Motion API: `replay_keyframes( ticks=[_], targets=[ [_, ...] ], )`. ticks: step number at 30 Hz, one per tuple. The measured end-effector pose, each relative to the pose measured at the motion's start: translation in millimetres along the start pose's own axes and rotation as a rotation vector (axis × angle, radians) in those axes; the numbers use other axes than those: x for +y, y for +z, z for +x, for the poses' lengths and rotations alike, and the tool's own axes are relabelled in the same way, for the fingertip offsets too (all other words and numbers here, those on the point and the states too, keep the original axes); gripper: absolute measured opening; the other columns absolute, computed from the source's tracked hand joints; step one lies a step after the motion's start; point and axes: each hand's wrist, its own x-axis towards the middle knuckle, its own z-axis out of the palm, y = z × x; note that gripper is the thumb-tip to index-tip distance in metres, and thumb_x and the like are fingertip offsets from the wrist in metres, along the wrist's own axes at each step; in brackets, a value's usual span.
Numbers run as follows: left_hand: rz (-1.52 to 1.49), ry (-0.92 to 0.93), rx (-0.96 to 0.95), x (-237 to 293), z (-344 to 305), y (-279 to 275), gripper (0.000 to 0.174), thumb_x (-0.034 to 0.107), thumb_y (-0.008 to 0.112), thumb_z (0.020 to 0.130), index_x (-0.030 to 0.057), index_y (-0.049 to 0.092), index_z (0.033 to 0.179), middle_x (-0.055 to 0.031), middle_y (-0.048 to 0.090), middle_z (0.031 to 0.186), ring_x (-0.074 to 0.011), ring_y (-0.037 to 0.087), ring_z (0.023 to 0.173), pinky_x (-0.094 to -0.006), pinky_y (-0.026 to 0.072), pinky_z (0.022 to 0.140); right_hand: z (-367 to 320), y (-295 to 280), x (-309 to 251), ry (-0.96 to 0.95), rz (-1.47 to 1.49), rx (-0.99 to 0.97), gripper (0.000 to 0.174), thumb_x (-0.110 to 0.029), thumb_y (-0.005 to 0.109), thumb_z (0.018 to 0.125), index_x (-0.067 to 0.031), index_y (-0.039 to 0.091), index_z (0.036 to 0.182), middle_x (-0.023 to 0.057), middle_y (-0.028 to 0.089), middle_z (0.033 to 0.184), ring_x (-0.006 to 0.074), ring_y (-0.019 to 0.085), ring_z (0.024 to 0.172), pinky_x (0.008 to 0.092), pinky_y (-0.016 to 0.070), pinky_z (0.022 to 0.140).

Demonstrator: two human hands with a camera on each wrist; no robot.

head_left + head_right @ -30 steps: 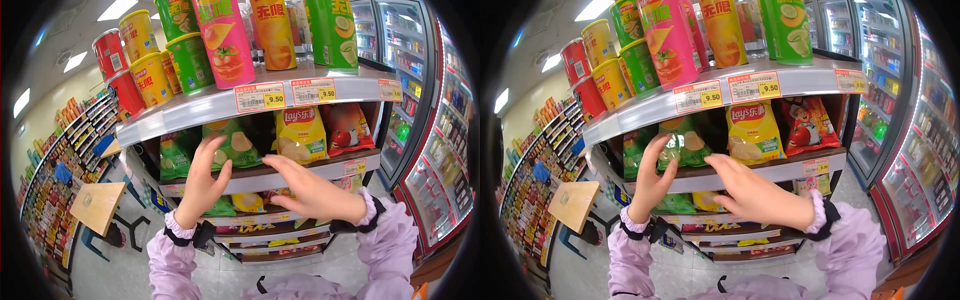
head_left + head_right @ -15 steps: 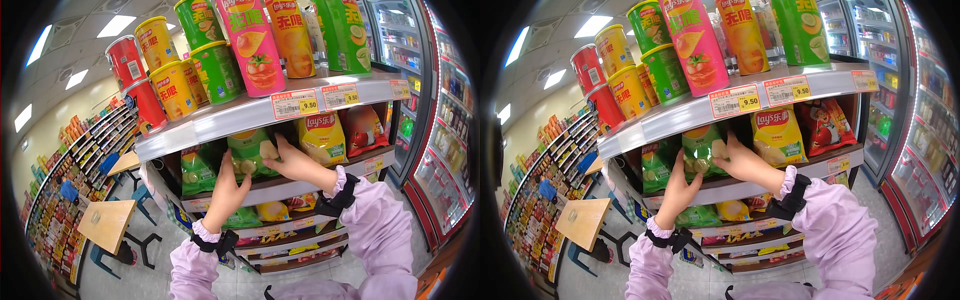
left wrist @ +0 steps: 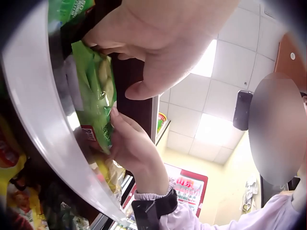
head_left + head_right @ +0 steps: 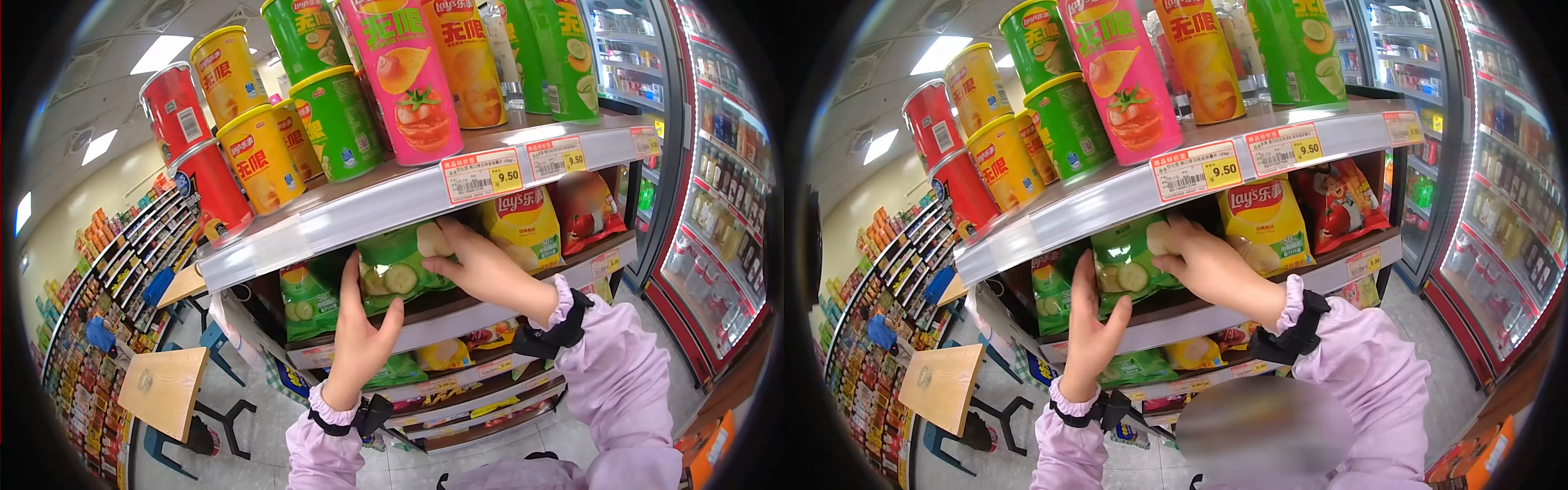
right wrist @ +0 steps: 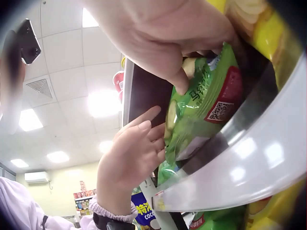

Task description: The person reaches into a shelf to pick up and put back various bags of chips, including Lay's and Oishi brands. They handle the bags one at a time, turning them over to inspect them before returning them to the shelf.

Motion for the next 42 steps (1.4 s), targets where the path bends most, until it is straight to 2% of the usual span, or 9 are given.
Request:
replay_keyframes(
  ticks=[2,4,7,12,13,20,36,38,42],
  targets=[
    [-0.019,0.108,0.084,-4,-1,-2,0.065,0.005,0.058,0.078,-0.0053,0.023,0.131,-0.022,0.037,0.127,-0.0263,0.041,0.116,-0.033,0.0341,0.096,1,-4,-5,0.005,0.045,0.058,0.048,-0.024,0.058,0.082,0.0051,0.04,0.116,0.0245,0.053,0.105,0.0372,0.051,0.099,0.037,0.0414,0.082],
    [-0.108,0.087,0.097,-3,-3,-3,0.063,0.006,0.058,0.079,-0.0031,0.024,0.131,-0.0206,0.038,0.127,-0.026,0.041,0.116,-0.0326,0.0339,0.096,-1,-8,-10,0.033,0.082,0.04,0.046,-0.022,0.057,0.083,0.0055,0.041,0.117,0.024,0.053,0.106,0.0367,0.052,0.099,0.0363,0.0412,0.083],
    [-0.065,0.014,0.012,-5,-11,-9,0.061,0.006,0.058,0.08,-0.0009,0.026,0.131,-0.0177,0.035,0.129,-0.0254,0.041,0.116,-0.0325,0.0355,0.095,-10,-13,-17,0.053,0.037,0.024,0.043,-0.023,0.054,0.083,0.0037,0.039,0.114,0.0257,0.05,0.104,0.0397,0.05,0.097,0.0405,0.0412,0.079],
    [-0.374,-0.046,0.01,5,-23,-6,0.075,-0.002,0.062,0.075,0.0024,0.017,0.136,-0.0135,0.027,0.132,-0.0238,0.041,0.115,-0.0336,0.0385,0.094,-37,-20,-32,0.009,0.109,0.078,0.044,-0.019,0.053,0.085,0.0046,0.037,0.118,0.0249,0.05,0.108,0.039,0.05,0.099,0.0392,0.0413,0.082],
    [-0.421,-0.038,-0.004,4,-24,-5,0.084,-0.004,0.063,0.073,0.0027,0.01,0.137,-0.0139,0.027,0.133,-0.0236,0.039,0.118,-0.0339,0.0362,0.096,-42,-20,-32,0.01,0.083,0.08,0.042,-0.018,0.053,0.085,0.004,0.038,0.117,0.0232,0.05,0.108,0.0382,0.05,0.099,0.039,0.042,0.081],
    [-0.571,-0.143,-0.153,-1,-38,-4,0.087,-0.001,0.067,0.071,-0.0035,0.01,0.137,-0.0155,0.03,0.134,-0.0234,0.035,0.122,-0.0344,0.0302,0.1,-68,-30,-49,0.03,0.053,0.049,0.038,-0.014,0.051,0.086,0.0022,0.038,0.118,0.0208,0.05,0.103,0.0372,0.052,0.094,0.039,0.0426,0.077],
    [-0.47,-0.086,-0.251,17,-68,38,0.085,0.003,0.071,0.068,-0.0063,0.018,0.133,-0.015,0.035,0.129,-0.0237,0.038,0.12,-0.0351,0.0302,0.099,-127,-72,-30,0.08,0.169,-0.114,0.042,-0.01,0.053,0.083,0.0013,0.037,0.121,0.0197,0.047,0.111,0.0352,0.049,0.101,0.0368,0.0409,0.084],
    [-0.395,0.007,-0.291,20,-69,48,0.083,0.004,0.072,0.068,-0.0064,0.02,0.132,-0.0154,0.036,0.129,-0.0235,0.038,0.119,-0.035,0.0305,0.099,-139,-78,-23,0.086,0.187,-0.087,0.042,-0.009,0.054,0.082,0.001,0.038,0.12,0.019,0.047,0.113,0.0344,0.048,0.103,0.0364,0.0402,0.086],
    [-0.315,-0.033,-0.332,24,-79,69,0.081,0.012,0.074,0.067,-0.0056,0.026,0.13,-0.0204,0.036,0.128,-0.032,0.039,0.118,-0.0386,0.0312,0.097,-166,-96,-10,0.113,0.24,-0.059,0.047,-0.006,0.06,0.078,0.0004,0.039,0.12,0.0173,0.046,0.115,0.0326,0.046,0.106,0.0366,0.0388,0.088]
  ],
)
